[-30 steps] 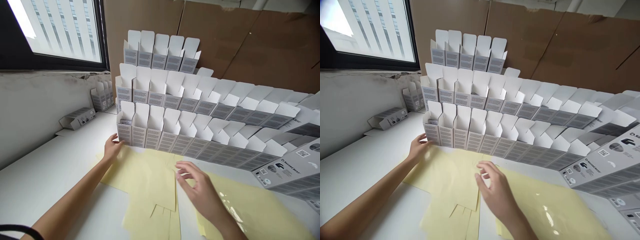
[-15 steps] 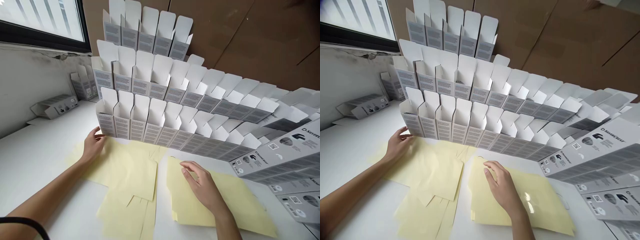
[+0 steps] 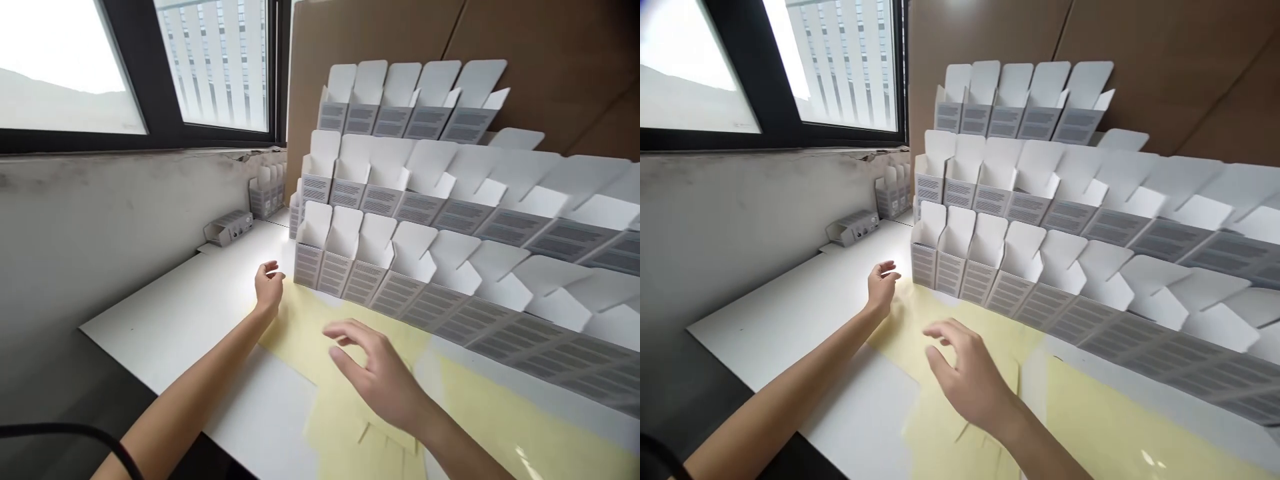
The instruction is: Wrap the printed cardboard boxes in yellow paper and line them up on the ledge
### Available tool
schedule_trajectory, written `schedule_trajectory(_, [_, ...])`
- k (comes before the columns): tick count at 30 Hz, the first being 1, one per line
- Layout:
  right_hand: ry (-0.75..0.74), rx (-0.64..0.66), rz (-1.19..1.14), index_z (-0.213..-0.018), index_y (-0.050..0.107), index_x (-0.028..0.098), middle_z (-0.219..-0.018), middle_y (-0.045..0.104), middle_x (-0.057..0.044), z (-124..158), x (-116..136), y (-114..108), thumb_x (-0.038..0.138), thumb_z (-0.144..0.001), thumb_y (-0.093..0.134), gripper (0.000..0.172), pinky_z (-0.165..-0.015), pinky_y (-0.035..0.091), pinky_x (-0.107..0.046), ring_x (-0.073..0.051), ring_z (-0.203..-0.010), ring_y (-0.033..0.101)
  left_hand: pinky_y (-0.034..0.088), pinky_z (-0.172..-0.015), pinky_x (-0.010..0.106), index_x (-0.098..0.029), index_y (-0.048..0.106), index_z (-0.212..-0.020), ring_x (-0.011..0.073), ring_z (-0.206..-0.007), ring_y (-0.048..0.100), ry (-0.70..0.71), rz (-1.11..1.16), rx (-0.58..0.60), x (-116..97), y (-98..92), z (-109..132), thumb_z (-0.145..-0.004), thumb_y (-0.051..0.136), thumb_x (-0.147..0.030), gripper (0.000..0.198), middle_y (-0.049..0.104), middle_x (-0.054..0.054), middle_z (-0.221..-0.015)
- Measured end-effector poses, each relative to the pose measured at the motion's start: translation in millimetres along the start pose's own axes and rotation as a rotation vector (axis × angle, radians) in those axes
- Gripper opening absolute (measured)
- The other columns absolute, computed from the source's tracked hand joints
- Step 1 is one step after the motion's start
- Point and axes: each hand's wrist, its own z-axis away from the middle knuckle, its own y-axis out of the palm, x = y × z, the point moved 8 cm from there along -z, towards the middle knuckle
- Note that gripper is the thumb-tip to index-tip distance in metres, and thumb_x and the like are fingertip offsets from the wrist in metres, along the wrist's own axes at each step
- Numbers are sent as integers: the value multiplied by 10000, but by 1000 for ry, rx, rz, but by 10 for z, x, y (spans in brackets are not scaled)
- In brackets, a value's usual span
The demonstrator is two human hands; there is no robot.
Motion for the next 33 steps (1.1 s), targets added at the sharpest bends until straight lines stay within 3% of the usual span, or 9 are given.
schedule_trajectory(3, [-2, 54, -145, -1027, 661, 192, -1121, 663, -66, -699, 111, 629, 220, -837, 511, 244, -879, 531, -346, -196, -1006, 632, 504, -787, 354, -169, 595, -997, 215, -949, 612, -4, -9, -11, 105, -290, -216, -719, 546, -202, 284, 630, 102, -1094])
schedule_trajectory(7, [171, -35, -339, -1022, 648, 175, -1147, 659, -61, -1522, -103, 1364, 139, -784, 503, 282, -888, 516, -308, -177, -1031, 627, 493, -833, 373, -169, 595, -951, 223, -981, 603, -1, -46, -113, 254, -805, -593, -719, 511, -207, 250, 631, 105, -1097])
schedule_trajectory(10, [219, -65, -376, -1178, 592, 154, -1252, 613, -80, -1982, -144, 1838, 137, -824, 425, 392, -906, 504, -268, -153, -1111, 600, 488, -851, 379, -160, 595, -986, 229, -990, 599, 20, -79, -173, 338, -1108, -870, -717, 493, -208, 292, 628, 119, -1106])
schedule_trajectory(14, [214, -55, -381, -1323, 508, 152, -1365, 538, -74, -2404, -40, 2269, 129, -837, 402, 498, -971, 467, -256, -145, -1203, 549, 457, -927, 401, -172, 637, -1004, 252, -1077, 576, 95, -139, -180, 367, -1312, -1227, -708, 477, -187, 337, 628, 114, -1137])
schedule_trajectory(20, [181, -126, -266, -1372, 453, 127, -1423, 468, -118, -2626, 24, 2420, 72, -822, 428, 553, -1103, 354, -363, -205, -1309, 448, 292, -1106, 430, -177, 684, -985, 272, -1319, 408, 229, -207, -137, 352, -1296, -1785, -674, 496, -145, 365, 564, 110, -1306])
schedule_trajectory(25, [129, -175, -140, -1412, 391, 96, -1462, 411, -114, -2632, 7, 2420, 56, -834, 397, 580, -1112, 350, -314, -193, -1332, 423, 342, -1069, 408, -141, 678, -1022, 251, -1262, 476, 271, -259, -79, 397, -1122, -2075, -733, 525, -222, 337, 613, 141, -1224])
schedule_trajectory(29, [164, -204, -138, -1424, 361, 110, -1500, 352, -120, -2647, -22, 2407, 46, -835, 385, 593, -1115, 354, -340, -204, -1343, 415, 391, -1019, 398, -135, 693, -961, 257, -1168, 547, 306, -327, -89, 313, -1069, -1992, -765, 540, -292, 294, 669, 125, -1110])
schedule_trajectory(33, [201, -213, -173, -1409, 372, 111, -1487, 351, -148, -2618, -18, 2372, 33, -814, 410, 601, -1069, 405, -338, -214, -1271, 494, 452, -926, 373, -142, 725, -856, 265, -1018, 624, 341, -373, -131, 103, -1062, -1680, -772, 529, -278, 253, 708, 90, -991])
